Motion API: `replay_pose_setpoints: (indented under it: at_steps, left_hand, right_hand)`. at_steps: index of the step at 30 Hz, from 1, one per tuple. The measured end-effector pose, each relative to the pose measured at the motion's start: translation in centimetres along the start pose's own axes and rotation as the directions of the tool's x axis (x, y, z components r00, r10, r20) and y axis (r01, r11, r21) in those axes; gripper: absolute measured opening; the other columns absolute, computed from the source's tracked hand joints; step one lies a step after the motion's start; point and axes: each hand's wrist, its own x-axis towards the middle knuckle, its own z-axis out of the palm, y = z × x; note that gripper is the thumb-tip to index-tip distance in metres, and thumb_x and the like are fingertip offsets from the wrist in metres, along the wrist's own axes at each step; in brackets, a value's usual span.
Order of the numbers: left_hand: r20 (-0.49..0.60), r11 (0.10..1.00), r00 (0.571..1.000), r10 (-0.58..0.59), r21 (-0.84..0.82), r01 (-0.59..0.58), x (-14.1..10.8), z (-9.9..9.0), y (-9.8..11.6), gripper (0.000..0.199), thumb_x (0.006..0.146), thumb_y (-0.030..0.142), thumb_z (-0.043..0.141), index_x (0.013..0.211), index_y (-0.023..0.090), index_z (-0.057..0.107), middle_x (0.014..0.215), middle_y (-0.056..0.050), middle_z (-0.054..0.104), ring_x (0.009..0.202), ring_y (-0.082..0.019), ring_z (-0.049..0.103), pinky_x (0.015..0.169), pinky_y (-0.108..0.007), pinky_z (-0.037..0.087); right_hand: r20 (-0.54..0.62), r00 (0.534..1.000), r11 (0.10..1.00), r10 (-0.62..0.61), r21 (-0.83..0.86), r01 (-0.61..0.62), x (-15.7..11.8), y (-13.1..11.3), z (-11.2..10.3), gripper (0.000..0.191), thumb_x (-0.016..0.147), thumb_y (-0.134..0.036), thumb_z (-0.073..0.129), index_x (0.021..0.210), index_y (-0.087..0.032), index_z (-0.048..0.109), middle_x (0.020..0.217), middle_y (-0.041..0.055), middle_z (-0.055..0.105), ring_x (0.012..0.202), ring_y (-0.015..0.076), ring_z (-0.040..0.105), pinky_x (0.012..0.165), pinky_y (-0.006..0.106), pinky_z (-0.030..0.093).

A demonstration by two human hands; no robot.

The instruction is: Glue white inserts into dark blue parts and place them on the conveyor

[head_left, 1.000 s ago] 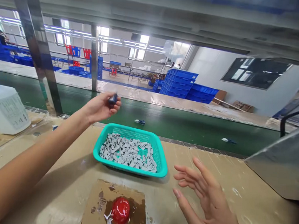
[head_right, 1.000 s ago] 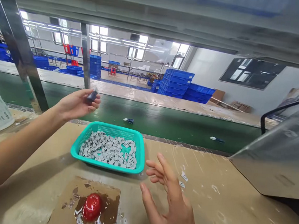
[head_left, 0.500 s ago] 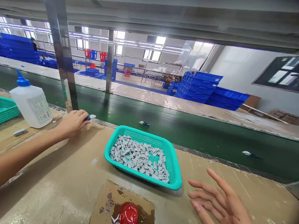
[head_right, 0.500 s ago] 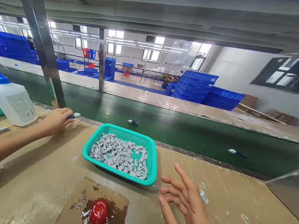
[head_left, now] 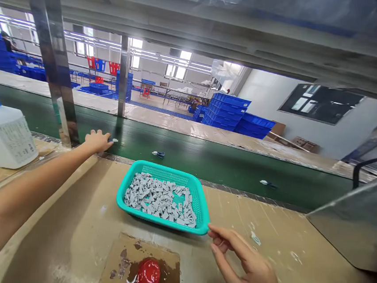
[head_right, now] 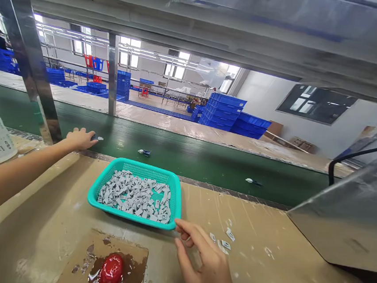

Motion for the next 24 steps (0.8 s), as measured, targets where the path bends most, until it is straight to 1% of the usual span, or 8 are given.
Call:
replay_pose_setpoints:
  at_steps: [3, 5, 8, 10, 13, 18, 21, 24]
  left_hand:
    - [0.017, 0.998, 0.999, 0.039, -0.052, -0.038, 1.5, 0.8, 3.5, 0.064, 0.076, 0.035, 0.046, 0.131, 0.007, 0.028, 0.128, -0.034, 0.028, 0.113, -0.05, 0.03, 0.08, -0.059, 0.028]
    - [0.046, 0.973, 0.979, 0.199, -0.125, -0.192, 1.9, 1.4, 6.6, 0.064, 0.079, 0.032, 0.045, 0.135, 0.018, 0.019, 0.138, -0.023, 0.02, 0.119, -0.041, 0.03, 0.088, -0.051, 0.028]
    - [0.115, 0.882, 0.892, 0.438, -0.247, -0.402, 2.4, 2.2, 10.9, 0.052, 0.081, 0.029, 0.047, 0.131, 0.026, 0.03, 0.137, -0.009, 0.03, 0.119, -0.025, 0.037, 0.094, -0.038, 0.031]
    - [0.149, 0.841, 0.85, 0.505, -0.307, -0.446, 2.7, 2.6, 12.4, 0.041, 0.081, 0.029, 0.049, 0.121, 0.02, 0.043, 0.126, -0.008, 0.044, 0.112, -0.021, 0.044, 0.093, -0.039, 0.034]
    - [0.156, 0.837, 0.859, 0.488, -0.365, -0.408, 3.0, 2.9, 12.2, 0.028, 0.082, 0.029, 0.049, 0.105, 0.014, 0.053, 0.111, -0.008, 0.053, 0.101, -0.019, 0.05, 0.088, -0.043, 0.039]
    - [0.06, 0.806, 0.943, 0.328, -0.539, -0.246, 1.5, 2.2, 9.0, 0.026, 0.082, 0.027, 0.049, 0.103, 0.013, 0.051, 0.1, -0.007, 0.055, 0.088, -0.017, 0.054, 0.076, -0.036, 0.046]
    - [0.005, 0.679, 0.97, 0.243, -0.715, -0.167, -0.9, 0.6, 8.6, 0.035, 0.084, 0.024, 0.041, 0.118, 0.016, 0.036, 0.098, -0.007, 0.051, 0.073, -0.013, 0.058, 0.061, -0.027, 0.048]
    - [-0.009, 0.489, 0.963, 0.269, -0.86, -0.145, -4.3, -1.7, 9.9, 0.033, 0.086, 0.024, 0.028, 0.118, 0.021, 0.031, 0.096, -0.006, 0.047, 0.067, -0.009, 0.059, 0.051, -0.02, 0.046]
  right_hand:
    - [0.019, 0.999, 0.999, -0.038, -0.018, 0.038, 1.8, -1.4, -0.5, 0.019, 0.082, -0.022, 0.045, 0.097, -0.021, 0.056, 0.078, 0.0043, 0.059, 0.061, 0.0144, 0.054, 0.054, 0.026, 0.047]
    - [0.145, 0.989, 0.999, -0.043, -0.015, 0.045, 3.8, -2.2, -0.4, 0.022, 0.084, -0.019, 0.04, 0.098, -0.019, 0.057, 0.079, 0.0049, 0.06, 0.065, 0.0145, 0.055, 0.057, 0.025, 0.047]
    - [0.457, 0.89, 0.983, 0.017, -0.17, 0.068, 7.0, -2.7, 1.0, 0.028, 0.081, -0.01, 0.04, 0.1, -0.018, 0.059, 0.092, 0.0061, 0.062, 0.083, 0.0163, 0.056, 0.07, 0.025, 0.045]
    - [0.533, 0.843, 0.964, 0.072, -0.253, 0.078, 8.7, -2.6, 2.4, 0.029, 0.074, -0.004, 0.044, 0.094, -0.015, 0.063, 0.092, 0.0095, 0.063, 0.084, 0.0202, 0.057, 0.069, 0.027, 0.044]
    - [0.552, 0.826, 0.947, 0.111, -0.311, 0.081, 10.0, -2.1, 4.1, 0.03, 0.07, 0.0, 0.046, 0.088, -0.013, 0.065, 0.093, 0.0143, 0.062, 0.084, 0.0248, 0.057, 0.065, 0.028, 0.041]
    - [0.521, 0.837, 0.933, 0.167, -0.357, 0.036, 10.7, -1.8, 5.0, 0.021, 0.069, 0.0, 0.047, 0.076, -0.01, 0.065, 0.079, 0.0156, 0.063, 0.077, 0.0251, 0.058, 0.06, 0.027, 0.039]
    - [0.498, 0.849, 0.938, 0.176, -0.345, 0.008, 11.2, -1.7, 5.3, 0.024, 0.061, 0.006, 0.049, 0.072, -0.008, 0.064, 0.077, 0.0163, 0.063, 0.075, 0.026, 0.059, 0.057, 0.027, 0.038]
    - [0.476, 0.869, 0.967, 0.134, -0.254, -0.01, 11.4, -1.7, 5.2, 0.03, 0.059, 0.008, 0.047, 0.073, -0.01, 0.066, 0.075, 0.0122, 0.064, 0.073, 0.024, 0.059, 0.059, 0.027, 0.04]
